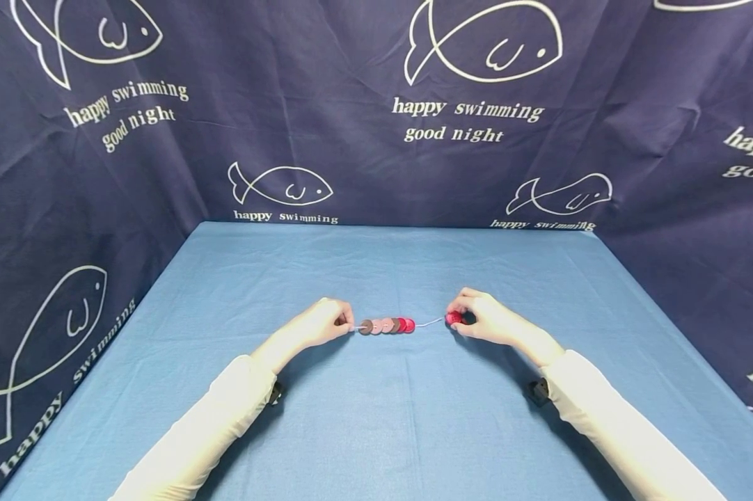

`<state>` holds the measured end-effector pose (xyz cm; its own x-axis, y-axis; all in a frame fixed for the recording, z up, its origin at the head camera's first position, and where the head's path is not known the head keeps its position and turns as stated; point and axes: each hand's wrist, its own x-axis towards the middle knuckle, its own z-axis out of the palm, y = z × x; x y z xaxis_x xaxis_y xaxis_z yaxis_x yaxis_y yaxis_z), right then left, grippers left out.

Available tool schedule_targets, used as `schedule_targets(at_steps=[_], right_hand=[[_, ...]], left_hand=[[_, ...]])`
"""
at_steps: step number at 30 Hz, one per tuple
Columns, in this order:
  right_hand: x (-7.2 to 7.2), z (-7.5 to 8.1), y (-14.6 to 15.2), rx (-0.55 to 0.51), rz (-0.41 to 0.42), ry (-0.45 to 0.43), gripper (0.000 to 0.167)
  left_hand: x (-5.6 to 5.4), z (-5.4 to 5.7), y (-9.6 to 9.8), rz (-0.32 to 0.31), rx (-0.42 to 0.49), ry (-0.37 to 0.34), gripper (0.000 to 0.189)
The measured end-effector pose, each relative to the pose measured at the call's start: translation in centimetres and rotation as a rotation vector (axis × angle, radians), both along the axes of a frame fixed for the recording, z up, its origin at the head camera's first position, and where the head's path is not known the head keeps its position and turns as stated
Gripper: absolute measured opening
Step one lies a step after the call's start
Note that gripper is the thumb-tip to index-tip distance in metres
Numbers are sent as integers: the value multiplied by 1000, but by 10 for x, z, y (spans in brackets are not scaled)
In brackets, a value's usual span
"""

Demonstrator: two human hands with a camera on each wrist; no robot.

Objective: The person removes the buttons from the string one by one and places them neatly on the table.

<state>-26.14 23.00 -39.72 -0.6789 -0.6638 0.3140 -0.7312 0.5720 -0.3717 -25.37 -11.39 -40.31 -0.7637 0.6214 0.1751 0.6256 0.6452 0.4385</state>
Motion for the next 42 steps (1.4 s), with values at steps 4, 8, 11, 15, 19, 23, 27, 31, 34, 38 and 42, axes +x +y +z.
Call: schedule_targets(at_steps=[4,8,11,15,19,23,27,31,34,38,42], right_hand=[[1,1,2,11,-13,-9,15],[2,2,3,24,-31,-17,17],[3,3,3,33,-45,-22,18],[4,5,4,34,-51,-24,19],[5,4,6,26,-51,-19,20],[4,3,9,18,-46,2,21],[3,1,12,13,-42,19,20],[3,1,15,3,-35,45,19],[3,0,16,-4,-29,67,19],[2,0,18,0,-34,62,20],[2,1,19,25,-55,37,20]], left_hand=[[0,-1,-1,2,-3,-16,8],[0,-1,-1,-2,-2,-24,8],[0,-1,-1,-5,1,-19,8],[0,-1,0,-6,1,-19,8],[0,-1,0,-6,-1,-21,8],[0,-1,0,-5,-1,-29,8],[0,0,0,-5,-3,-30,8],[0,0,0,-8,-3,-33,7],[0,0,0,-7,-3,-35,7],[0,-1,0,-9,2,-24,8],[0,-1,0,-11,7,-17,8]])
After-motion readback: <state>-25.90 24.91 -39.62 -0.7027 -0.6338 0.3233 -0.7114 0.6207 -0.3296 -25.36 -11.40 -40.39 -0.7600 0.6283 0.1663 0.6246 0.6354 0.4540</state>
